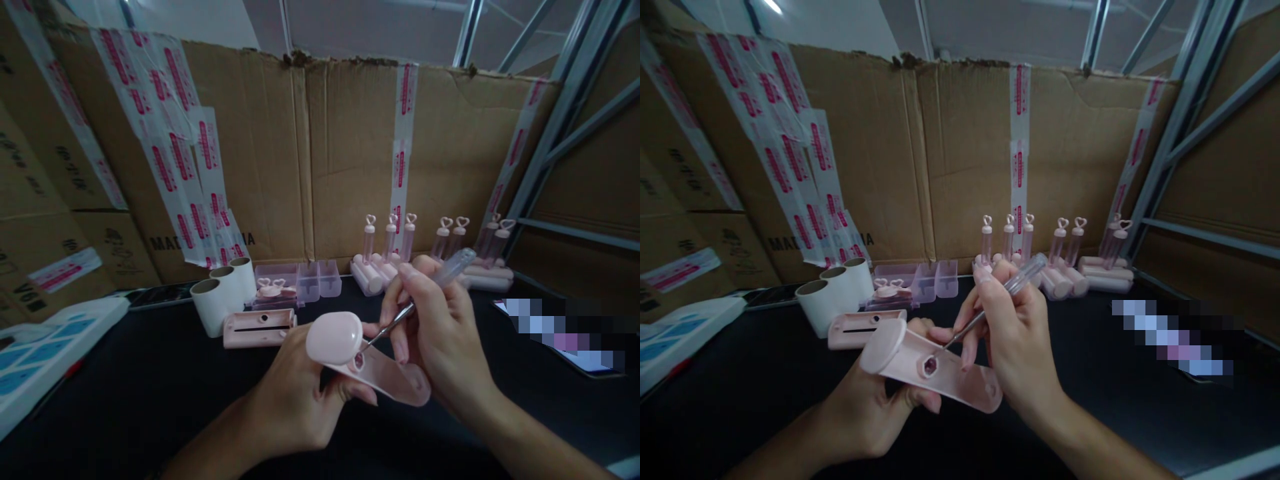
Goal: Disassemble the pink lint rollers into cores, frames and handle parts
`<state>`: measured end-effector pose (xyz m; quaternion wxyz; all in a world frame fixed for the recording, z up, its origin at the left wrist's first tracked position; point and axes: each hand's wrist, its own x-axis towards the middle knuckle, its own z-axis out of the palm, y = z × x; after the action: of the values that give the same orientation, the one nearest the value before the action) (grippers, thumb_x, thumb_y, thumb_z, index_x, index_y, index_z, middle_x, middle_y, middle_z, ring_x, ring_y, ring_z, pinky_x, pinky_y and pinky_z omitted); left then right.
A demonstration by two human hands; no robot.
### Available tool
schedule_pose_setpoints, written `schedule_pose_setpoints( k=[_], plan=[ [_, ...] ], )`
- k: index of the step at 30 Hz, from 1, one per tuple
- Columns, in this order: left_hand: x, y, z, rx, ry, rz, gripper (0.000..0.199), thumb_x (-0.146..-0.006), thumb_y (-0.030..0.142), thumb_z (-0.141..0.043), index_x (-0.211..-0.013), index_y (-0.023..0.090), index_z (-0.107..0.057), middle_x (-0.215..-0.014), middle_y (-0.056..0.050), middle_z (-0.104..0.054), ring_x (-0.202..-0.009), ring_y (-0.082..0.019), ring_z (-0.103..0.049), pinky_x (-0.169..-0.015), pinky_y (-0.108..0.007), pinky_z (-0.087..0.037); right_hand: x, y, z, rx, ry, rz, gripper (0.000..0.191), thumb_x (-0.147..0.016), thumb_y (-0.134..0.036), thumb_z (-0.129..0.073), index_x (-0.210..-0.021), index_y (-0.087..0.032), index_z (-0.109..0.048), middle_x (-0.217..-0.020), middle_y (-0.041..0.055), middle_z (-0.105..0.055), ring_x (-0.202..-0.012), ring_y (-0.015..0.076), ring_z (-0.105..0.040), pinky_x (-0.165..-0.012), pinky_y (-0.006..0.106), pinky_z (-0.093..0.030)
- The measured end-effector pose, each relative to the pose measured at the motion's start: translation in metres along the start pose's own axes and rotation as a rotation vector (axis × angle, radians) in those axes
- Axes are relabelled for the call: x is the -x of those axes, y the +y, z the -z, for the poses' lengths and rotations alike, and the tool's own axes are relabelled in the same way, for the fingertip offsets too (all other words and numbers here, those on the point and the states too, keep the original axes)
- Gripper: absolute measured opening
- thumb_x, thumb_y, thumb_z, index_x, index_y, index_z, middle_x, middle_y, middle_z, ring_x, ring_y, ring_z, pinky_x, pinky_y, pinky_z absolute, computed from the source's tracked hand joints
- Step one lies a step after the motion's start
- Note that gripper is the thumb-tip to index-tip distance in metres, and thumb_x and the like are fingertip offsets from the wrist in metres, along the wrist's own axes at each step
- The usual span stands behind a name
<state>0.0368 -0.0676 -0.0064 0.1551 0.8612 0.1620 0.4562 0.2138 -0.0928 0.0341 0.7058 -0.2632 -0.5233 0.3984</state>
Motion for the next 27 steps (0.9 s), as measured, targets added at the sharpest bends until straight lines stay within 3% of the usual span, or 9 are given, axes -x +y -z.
schedule_pose_setpoints(
  k=[3,9,12,16,20,27],
  plan=[
    [0.001,0.001,0.0,-0.004,-0.018,-0.016,0.033,-0.089,0.03,-0.072,-0.12,0.026,-0.064,-0.089,-0.003,-0.072,-0.076,-0.02,-0.072,-0.074,-0.032,-0.057,0.004,-0.003,-0.001,0.009,0.007,0.03,0.034,-0.098,-0.032,-0.061,-0.069,-0.019,-0.049,-0.055,-0.0055,-0.064,-0.029,0.0041,-0.053,-0.028,0.007,-0.036],
    [0.002,0.005,0.001,-0.029,-0.006,-0.024,0.039,-0.094,0.033,-0.067,-0.131,0.025,-0.061,-0.102,-0.007,-0.076,-0.085,-0.023,-0.074,-0.081,-0.034,-0.057,0.001,-0.002,0.0,-0.047,-0.026,-0.033,0.029,-0.097,-0.03,-0.061,-0.072,-0.018,-0.053,-0.061,-0.0058,-0.065,-0.029,0.0035,-0.052,-0.026,0.007,-0.034],
    [0.001,0.007,0.002,-0.02,-0.004,-0.013,0.039,-0.093,0.037,-0.068,-0.129,0.025,-0.062,-0.097,-0.006,-0.076,-0.086,-0.024,-0.075,-0.08,-0.034,-0.057,0.0,0.0,0.0,-0.087,-0.034,-0.058,0.027,-0.097,-0.03,-0.061,-0.074,-0.019,-0.053,-0.062,-0.0066,-0.065,-0.029,0.0039,-0.052,-0.025,0.008,-0.035],
    [-0.003,0.011,0.003,0.019,-0.05,0.025,0.032,-0.096,0.034,-0.063,-0.127,0.023,-0.064,-0.082,-0.003,-0.075,-0.073,-0.021,-0.073,-0.074,-0.032,-0.057,0.0,0.001,0.0,-0.102,-0.038,-0.082,0.028,-0.097,-0.031,-0.061,-0.073,-0.019,-0.053,-0.059,-0.0072,-0.063,-0.028,0.0037,-0.049,-0.025,0.008,-0.034],
    [-0.004,0.012,0.002,0.012,-0.041,0.023,0.035,-0.096,0.036,-0.063,-0.128,0.022,-0.063,-0.085,-0.005,-0.076,-0.074,-0.022,-0.073,-0.076,-0.035,-0.057,-0.002,0.002,0.0,-0.086,-0.03,-0.092,0.029,-0.097,-0.031,-0.06,-0.072,-0.019,-0.053,-0.059,-0.0061,-0.064,-0.028,0.0024,-0.049,-0.027,0.007,-0.034],
    [-0.003,0.007,0.001,0.051,-0.1,0.035,0.016,-0.094,0.033,-0.066,-0.106,0.024,-0.071,-0.08,-0.002,-0.073,-0.069,-0.019,-0.07,-0.069,-0.031,-0.056,-0.004,0.004,0.001,-0.043,-0.03,-0.062,0.032,-0.098,-0.033,-0.059,-0.07,-0.018,-0.052,-0.057,-0.0057,-0.064,-0.028,0.0024,-0.049,-0.029,0.008,-0.033]
  ],
)
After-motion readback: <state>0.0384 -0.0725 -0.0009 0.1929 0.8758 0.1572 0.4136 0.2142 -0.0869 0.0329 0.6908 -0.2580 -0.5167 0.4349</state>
